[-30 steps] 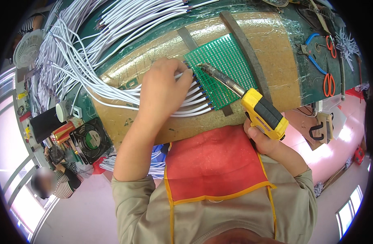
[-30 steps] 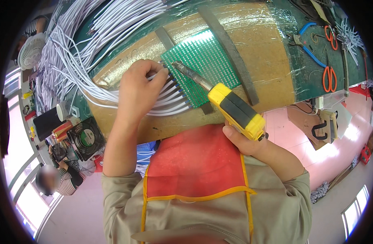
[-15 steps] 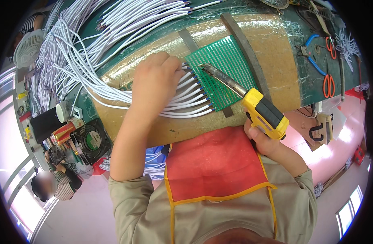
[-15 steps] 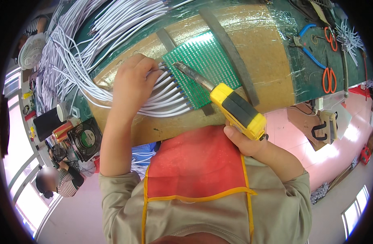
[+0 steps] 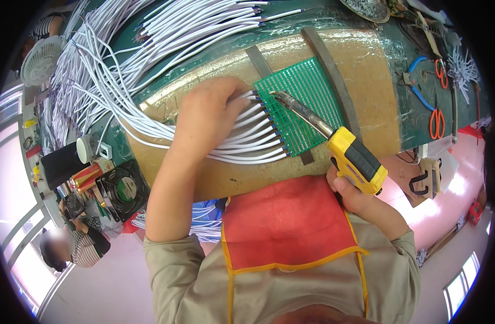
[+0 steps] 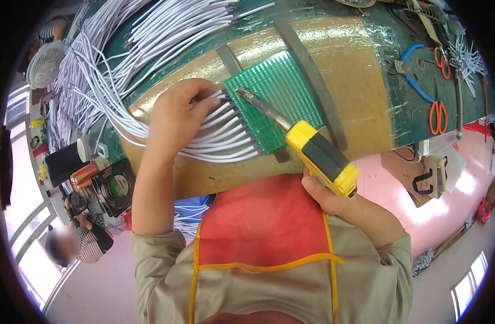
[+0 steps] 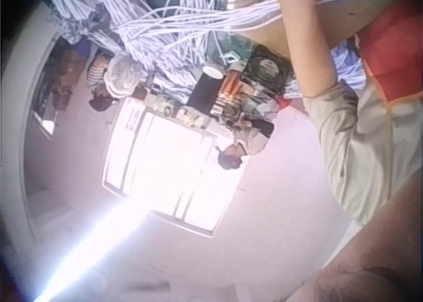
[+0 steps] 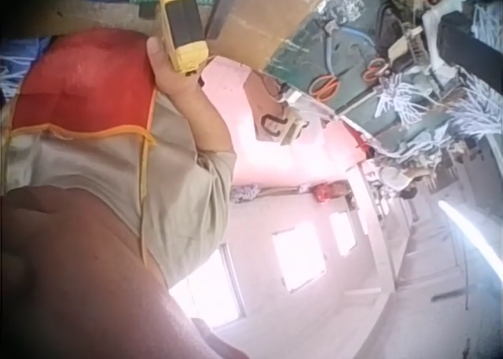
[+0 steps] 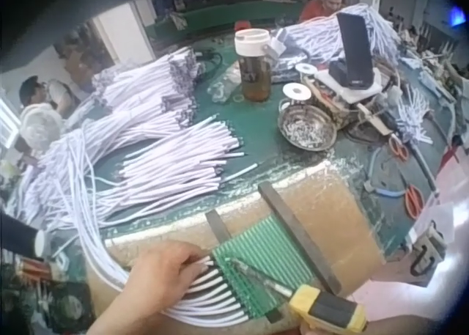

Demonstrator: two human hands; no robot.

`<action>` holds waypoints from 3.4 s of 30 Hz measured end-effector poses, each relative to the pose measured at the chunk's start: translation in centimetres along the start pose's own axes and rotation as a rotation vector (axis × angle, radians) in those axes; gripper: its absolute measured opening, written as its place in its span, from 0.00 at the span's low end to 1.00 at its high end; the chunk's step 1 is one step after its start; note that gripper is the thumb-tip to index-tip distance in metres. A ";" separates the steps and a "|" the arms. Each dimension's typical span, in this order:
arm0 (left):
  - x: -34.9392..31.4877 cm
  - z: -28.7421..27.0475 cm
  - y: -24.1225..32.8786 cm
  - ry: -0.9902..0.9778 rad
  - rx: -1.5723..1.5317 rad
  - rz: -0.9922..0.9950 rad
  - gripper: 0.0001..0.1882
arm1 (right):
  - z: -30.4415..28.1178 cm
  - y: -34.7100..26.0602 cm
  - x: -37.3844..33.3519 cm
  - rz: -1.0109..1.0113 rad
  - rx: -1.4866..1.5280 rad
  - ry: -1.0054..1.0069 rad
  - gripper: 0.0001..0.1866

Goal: The person solders wires to a circuit board with a soldering iron, then applies hot glue to the connections with a glue gun to secure them.

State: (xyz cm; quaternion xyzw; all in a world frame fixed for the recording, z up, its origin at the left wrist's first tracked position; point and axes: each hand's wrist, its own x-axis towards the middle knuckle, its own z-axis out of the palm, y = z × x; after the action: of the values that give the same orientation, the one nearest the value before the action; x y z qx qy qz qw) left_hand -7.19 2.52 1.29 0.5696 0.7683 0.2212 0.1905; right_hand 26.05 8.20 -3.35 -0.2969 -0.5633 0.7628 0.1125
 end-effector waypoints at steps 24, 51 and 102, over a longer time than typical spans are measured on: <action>2.2 0.2 -0.9 -0.189 -0.273 -0.209 0.10 | 0.4 -1.2 2.1 0.059 -0.149 0.026 0.16; 2.8 0.2 -0.4 -0.224 -0.307 -0.336 0.09 | 0.6 -1.6 2.3 0.038 -0.082 0.045 0.12; -0.9 1.1 0.0 0.042 0.138 0.010 0.06 | -0.7 1.1 1.2 -0.095 0.008 -0.036 0.13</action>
State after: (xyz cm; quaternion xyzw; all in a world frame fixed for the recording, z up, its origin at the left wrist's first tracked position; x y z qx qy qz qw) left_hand -6.31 1.81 0.40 0.5805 0.7827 0.1805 0.1335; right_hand 25.67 9.00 -4.90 -0.2556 -0.5757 0.7641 0.1395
